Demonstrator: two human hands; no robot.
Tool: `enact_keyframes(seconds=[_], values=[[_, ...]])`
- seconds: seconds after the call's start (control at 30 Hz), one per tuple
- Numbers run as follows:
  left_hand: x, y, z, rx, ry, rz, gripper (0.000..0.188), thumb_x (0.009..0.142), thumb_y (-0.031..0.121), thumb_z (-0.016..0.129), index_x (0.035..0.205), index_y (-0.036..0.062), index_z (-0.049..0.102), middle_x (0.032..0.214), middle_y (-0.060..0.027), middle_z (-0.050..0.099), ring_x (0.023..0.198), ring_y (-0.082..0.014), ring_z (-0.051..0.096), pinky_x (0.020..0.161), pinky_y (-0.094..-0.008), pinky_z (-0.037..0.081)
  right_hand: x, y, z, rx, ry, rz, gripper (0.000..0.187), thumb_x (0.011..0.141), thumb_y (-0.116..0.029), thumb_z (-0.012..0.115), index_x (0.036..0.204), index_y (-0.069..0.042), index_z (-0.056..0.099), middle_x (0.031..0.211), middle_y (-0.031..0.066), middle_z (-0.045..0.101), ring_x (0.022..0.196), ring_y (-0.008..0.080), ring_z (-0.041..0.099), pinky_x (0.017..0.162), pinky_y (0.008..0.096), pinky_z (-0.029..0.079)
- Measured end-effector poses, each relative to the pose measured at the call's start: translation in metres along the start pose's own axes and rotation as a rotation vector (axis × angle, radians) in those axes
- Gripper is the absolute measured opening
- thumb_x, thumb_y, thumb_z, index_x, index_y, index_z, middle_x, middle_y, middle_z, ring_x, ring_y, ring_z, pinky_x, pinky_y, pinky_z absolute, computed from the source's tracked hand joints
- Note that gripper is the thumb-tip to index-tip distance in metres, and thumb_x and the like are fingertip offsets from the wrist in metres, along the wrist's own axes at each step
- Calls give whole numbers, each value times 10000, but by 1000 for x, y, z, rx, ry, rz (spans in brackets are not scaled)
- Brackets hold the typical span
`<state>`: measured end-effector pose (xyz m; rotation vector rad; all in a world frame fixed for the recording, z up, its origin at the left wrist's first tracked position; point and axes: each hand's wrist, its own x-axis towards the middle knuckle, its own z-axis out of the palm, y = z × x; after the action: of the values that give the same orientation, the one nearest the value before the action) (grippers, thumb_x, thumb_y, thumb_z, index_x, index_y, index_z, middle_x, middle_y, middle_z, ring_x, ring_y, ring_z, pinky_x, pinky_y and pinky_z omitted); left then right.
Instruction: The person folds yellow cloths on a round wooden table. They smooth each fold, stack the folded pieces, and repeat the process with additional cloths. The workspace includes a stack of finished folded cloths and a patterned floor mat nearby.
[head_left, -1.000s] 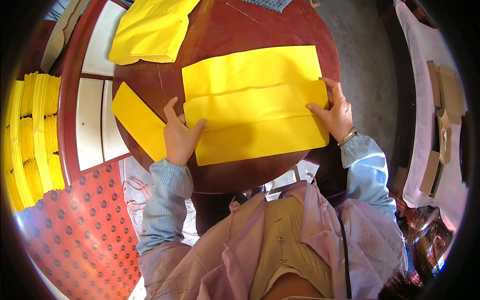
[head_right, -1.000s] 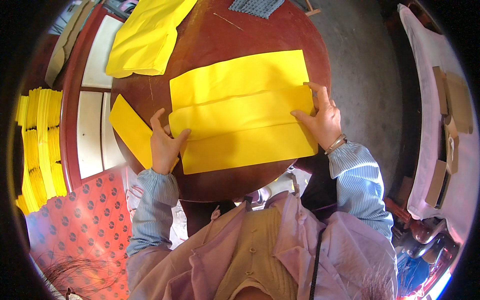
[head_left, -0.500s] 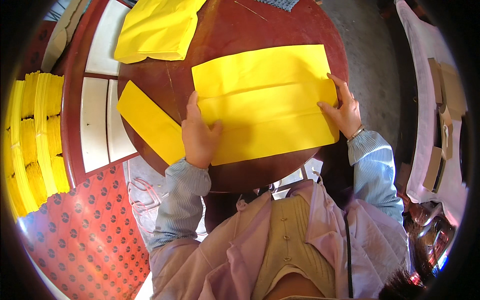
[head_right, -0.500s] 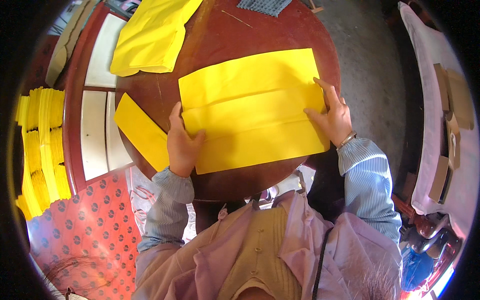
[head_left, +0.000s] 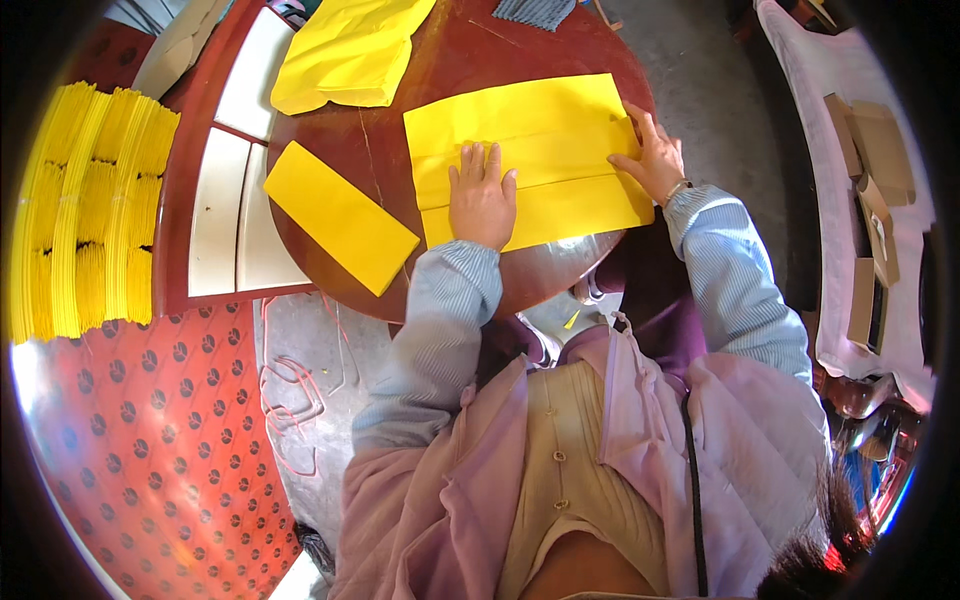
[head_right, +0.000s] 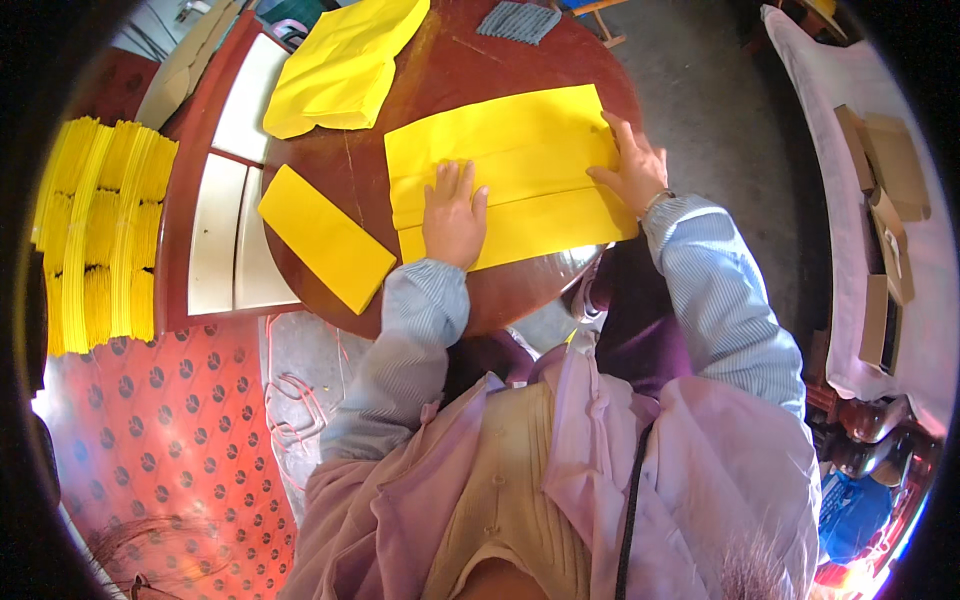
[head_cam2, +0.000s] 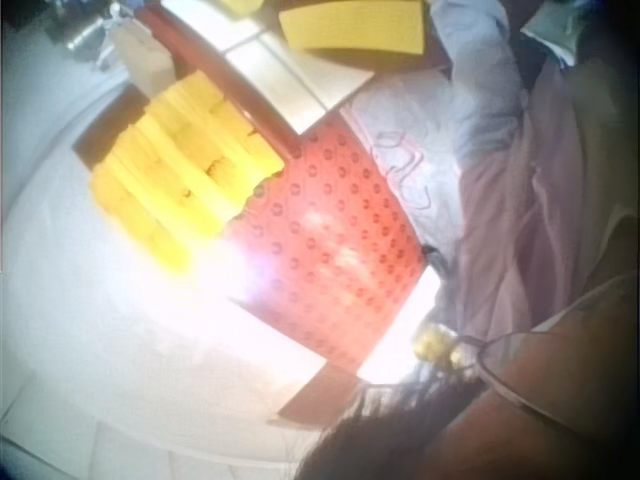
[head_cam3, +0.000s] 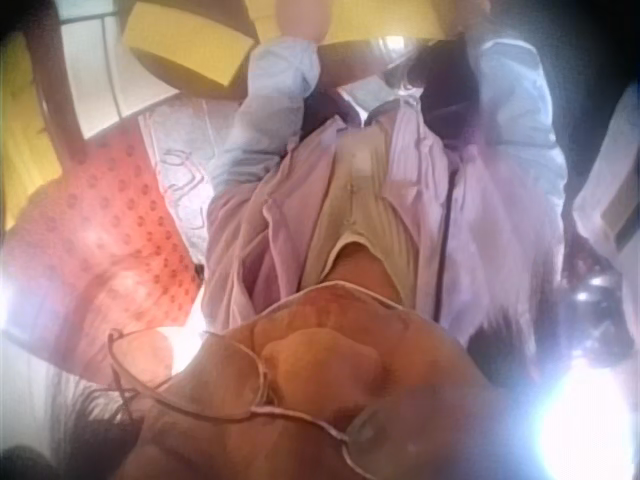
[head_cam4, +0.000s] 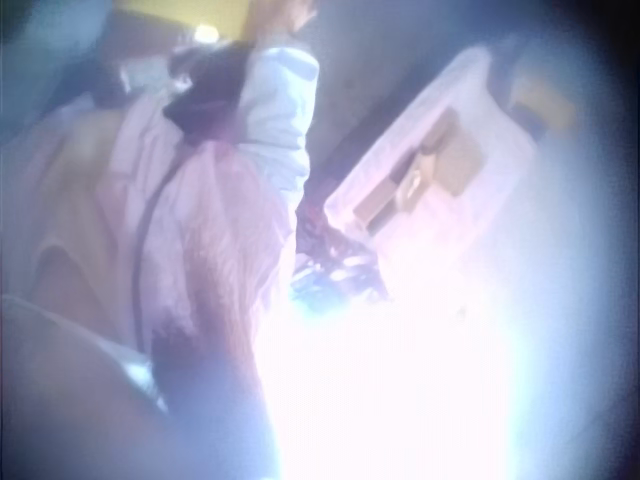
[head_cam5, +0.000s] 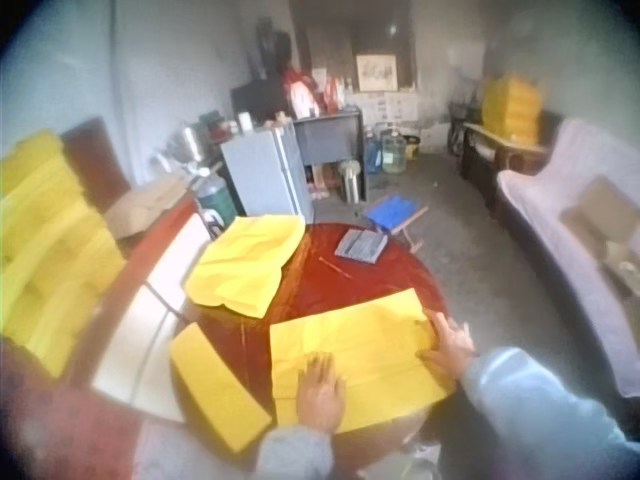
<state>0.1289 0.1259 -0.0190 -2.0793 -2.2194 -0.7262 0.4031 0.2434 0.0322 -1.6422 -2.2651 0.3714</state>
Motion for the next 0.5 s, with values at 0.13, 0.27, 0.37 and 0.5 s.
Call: enact_keyframes(seconds=[0.13,0.27,0.37,0.5], values=[[-4,7,12,70,41,-33,533,1069,378,585,1507,75,598,1592,-222,526,1532,-393,428,1263,-574,301,-18,-48,21,-94,382,-473,792,815,-266,842,1536,-165,530,1531,49,560,1425,248,502,1152,543,355],[-5,11,13,77,13,-68,580,1069,369,570,1569,80,518,1653,-192,460,1574,-363,364,1289,-572,239,-22,-104,92,-140,-149,-371,617,1126,-401,424,1681,-152,319,1761,59,292,1631,226,247,1322,506,185],[-8,3,11,109,-78,-102,656,1088,384,505,1644,62,374,1722,-154,358,1627,-326,248,1315,-549,160,-23,-74,98,-298,-69,-312,622,1141,-389,388,1706,-168,254,1791,36,209,1654,212,168,1333,503,139],[-19,-27,4,152,-51,-216,719,1111,426,433,1690,40,252,1777,-167,208,1661,-304,132,1334,-506,95,-21,-16,67,-350,-52,-155,625,1152,-421,350,1718,-194,212,1803,20,162,1664,207,119,1343,480,102]])
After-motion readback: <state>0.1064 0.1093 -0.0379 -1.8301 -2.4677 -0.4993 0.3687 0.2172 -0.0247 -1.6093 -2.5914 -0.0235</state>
